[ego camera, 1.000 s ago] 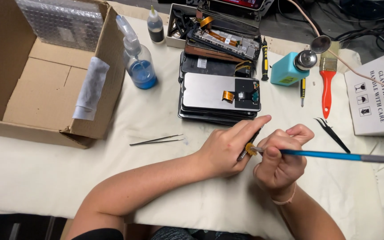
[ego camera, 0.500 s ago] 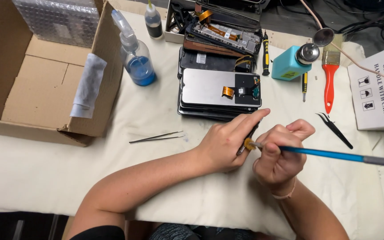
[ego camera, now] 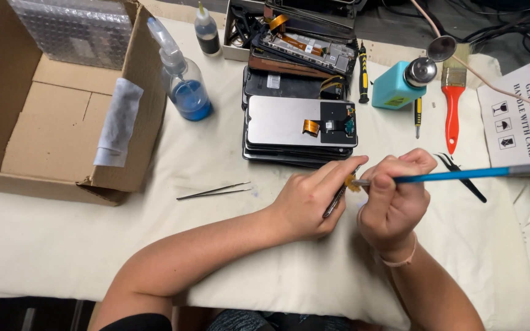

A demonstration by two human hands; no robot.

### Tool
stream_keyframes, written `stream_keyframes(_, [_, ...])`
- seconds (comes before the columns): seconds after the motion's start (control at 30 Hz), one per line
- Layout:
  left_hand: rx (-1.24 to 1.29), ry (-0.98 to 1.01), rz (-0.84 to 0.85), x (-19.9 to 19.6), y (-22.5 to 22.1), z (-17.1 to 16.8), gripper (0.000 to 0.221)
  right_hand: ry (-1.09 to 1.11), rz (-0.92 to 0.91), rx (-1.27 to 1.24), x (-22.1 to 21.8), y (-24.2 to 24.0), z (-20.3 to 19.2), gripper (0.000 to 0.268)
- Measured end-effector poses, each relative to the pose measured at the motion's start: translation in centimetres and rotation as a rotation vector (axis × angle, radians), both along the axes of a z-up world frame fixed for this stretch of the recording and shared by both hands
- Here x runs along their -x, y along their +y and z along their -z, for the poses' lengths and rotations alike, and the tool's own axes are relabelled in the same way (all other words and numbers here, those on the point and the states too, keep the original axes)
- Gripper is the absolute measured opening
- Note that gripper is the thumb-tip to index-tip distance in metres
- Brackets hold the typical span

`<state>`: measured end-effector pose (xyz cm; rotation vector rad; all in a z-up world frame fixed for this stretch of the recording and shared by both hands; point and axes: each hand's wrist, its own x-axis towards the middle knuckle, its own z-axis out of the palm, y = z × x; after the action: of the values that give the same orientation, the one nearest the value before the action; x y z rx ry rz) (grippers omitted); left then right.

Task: Cleaning a mobile phone screen flex cable connector using a small brush and a cleaning cloth at a repair bench.

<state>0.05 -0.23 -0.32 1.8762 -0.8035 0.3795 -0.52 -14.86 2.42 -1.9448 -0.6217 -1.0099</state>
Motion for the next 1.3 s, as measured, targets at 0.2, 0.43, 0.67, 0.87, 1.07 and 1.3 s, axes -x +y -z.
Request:
stream_keyframes(0.2, [-0.004,0.001,0.004,-0.1,0.0,0.5,0.055,0.012,0.027,-0.007,-0.3,-0.3,-0.2,0.032])
stream_keyframes(0.43, [0.042,0.045,0.03,0.1,0.1,-0.6,0.051,0.021,0.099,-0.047,-0.9,-0.3,-0.5,0.033])
stream_keyframes(0.67, [-0.002,0.042,0.036,-0.6,0.2,0.0,0.048,0.176,0.076,-0.207,-2.2,-2.8,1.2,0.03])
stream_keyframes(0.87, [-0.05,0.093,0.115,-0.3,0.6,0.2,0.058,0.619,0.419,0.197,3.5,-7.1,-0.7,0.029])
stream_keyframes(1.07, [-0.002,0.104,0.149,0.0,0.5,0.5,0.056,1.23,0.767,0.489,7.4,-10.6,2.8,0.047])
stream_keyframes(1.3, [0.061,0.102,0.119,-0.1,0.5,0.2,0.052,0.788,0.689,0.599,10.0,-5.8,6.2,0.041])
